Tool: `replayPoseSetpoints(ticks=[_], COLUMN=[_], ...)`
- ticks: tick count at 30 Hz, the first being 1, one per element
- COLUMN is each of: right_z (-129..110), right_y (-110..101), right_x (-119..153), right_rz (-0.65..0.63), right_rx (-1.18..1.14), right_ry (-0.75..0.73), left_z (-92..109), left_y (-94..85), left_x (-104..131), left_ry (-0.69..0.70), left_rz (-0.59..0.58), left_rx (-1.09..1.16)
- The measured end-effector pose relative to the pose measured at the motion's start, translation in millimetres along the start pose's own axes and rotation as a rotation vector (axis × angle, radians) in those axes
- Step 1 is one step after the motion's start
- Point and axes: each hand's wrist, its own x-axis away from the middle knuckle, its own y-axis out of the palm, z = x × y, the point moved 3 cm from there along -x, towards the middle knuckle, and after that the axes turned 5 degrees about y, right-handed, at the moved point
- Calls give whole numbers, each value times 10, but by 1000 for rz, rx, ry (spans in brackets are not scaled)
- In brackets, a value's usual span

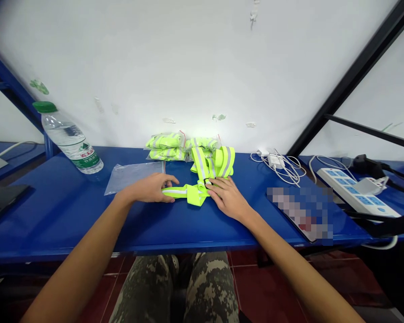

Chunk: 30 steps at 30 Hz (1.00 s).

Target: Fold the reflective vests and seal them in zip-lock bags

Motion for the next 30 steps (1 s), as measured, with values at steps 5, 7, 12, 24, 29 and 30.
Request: replayPoseSetpoints(ticks=[5, 7, 12, 24, 29, 30], right_z=[-3, -35, -138, -109, -113, -104], right_y=[-23, -16, -5, 73, -72, -103], right_x=[27, 13, -41, -26, 9, 20], right_rz=[14, 8, 9, 114, 209, 233], right_rx=[67, 62, 93, -75, -348, -365], right_ry=[55, 35, 9, -108, -95, -79], left_z=[-13, -3, 229, 878, 791, 778], left_y=[-197, -263, -195, 690, 705, 697], left_x=[32, 34, -65, -570, -530, -519], left_ry=[-79, -116, -174, 215, 288, 322], left_rz=[140, 239, 739, 591, 448, 429], left_rx=[66, 96, 214, 513, 294, 258])
